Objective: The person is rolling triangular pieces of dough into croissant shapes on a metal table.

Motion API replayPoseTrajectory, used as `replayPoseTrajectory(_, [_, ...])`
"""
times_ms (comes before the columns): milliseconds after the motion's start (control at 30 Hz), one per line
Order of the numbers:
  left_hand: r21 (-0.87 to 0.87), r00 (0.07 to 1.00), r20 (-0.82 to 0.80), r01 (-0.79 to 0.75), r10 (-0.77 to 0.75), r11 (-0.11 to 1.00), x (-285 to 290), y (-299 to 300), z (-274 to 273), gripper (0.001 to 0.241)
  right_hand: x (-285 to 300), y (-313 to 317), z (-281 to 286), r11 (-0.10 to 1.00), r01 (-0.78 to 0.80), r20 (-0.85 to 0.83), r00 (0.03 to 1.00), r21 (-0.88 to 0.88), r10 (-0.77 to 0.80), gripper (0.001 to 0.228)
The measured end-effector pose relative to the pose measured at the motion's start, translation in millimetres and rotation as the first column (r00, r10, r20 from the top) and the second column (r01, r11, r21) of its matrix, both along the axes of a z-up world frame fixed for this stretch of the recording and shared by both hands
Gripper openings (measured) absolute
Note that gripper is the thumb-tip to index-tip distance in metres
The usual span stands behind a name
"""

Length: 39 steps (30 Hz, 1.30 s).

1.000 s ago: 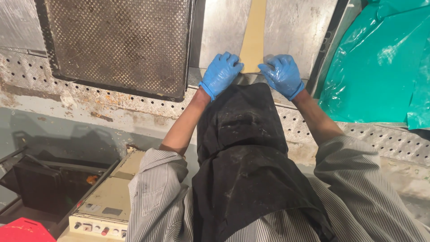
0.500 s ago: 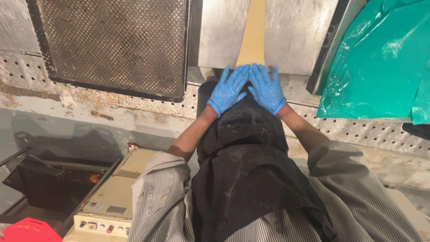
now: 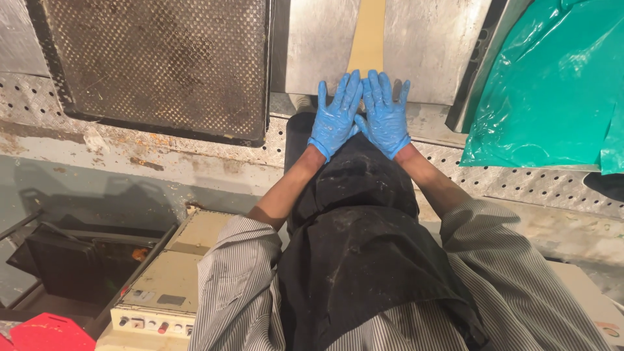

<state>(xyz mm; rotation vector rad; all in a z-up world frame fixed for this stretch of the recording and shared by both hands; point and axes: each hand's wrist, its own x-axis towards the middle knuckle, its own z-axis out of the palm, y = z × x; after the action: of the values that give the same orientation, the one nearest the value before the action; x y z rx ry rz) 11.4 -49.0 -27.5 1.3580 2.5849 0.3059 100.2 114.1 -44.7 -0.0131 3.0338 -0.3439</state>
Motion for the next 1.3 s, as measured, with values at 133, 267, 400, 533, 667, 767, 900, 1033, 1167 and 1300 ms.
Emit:
replayPoseTrajectory(133, [0.039,1.0,-0.017,0.005,-0.005,0.999,1,-3,4,0.109,13,7,-8,0.998,-0.058,-0.033,0.998,-0.031,0.057,0.095])
replayPoseTrajectory(267, [0.093,0.997,0.055,0.042,-0.047,0.995,1,-7,-4,0.109,10,8,-2,0.995,-0.102,-0.021,0.995,-0.014,0.102,0.093])
replayPoseTrajectory(400, [0.037,0.998,0.049,0.03,-0.032,0.999,-11,2,6,0.11,-7,7,13,0.998,-0.054,-0.002,0.999,-0.02,0.054,0.091])
replayPoseTrajectory(533, [0.017,0.997,0.071,0.009,-0.01,1.0,-20,9,15,0.114,-17,11,16,0.998,-0.019,-0.015,1.0,-0.062,0.018,0.087])
replayPoseTrajectory(667, [-0.046,0.996,0.091,0.009,-0.005,0.999,-27,17,19,0.119,-28,15,25,0.996,0.005,-0.012,1.0,-0.092,-0.006,0.086])
replayPoseTrajectory(767, [-0.024,0.996,0.082,-0.016,0.018,1.0,-33,21,20,0.122,-32,21,30,0.996,-0.011,-0.046,0.999,-0.091,0.006,0.087])
replayPoseTrajectory(900, [0.075,0.993,0.108,-0.064,0.056,0.995,-40,23,18,0.119,-35,34,29,0.972,0.003,-0.184,0.982,-0.233,-0.047,0.071])
replayPoseTrajectory(1033, [0.16,0.995,0.077,-0.079,0.067,0.984,-39,26,15,0.107,-42,51,30,0.973,-0.026,-0.3,0.953,-0.23,-0.046,0.035])
replayPoseTrajectory(1167, [0.174,0.993,-0.082,-0.074,0.089,0.982,-50,27,9,0.079,-51,60,42,0.978,-0.123,-0.387,0.921,-0.168,0.049,0.03])
replayPoseTrajectory(1300, [0.252,0.998,-0.062,0.03,-0.015,0.967,-75,25,9,0.041,-57,65,42,0.977,-0.149,-0.375,0.923,-0.153,0.082,0.034])
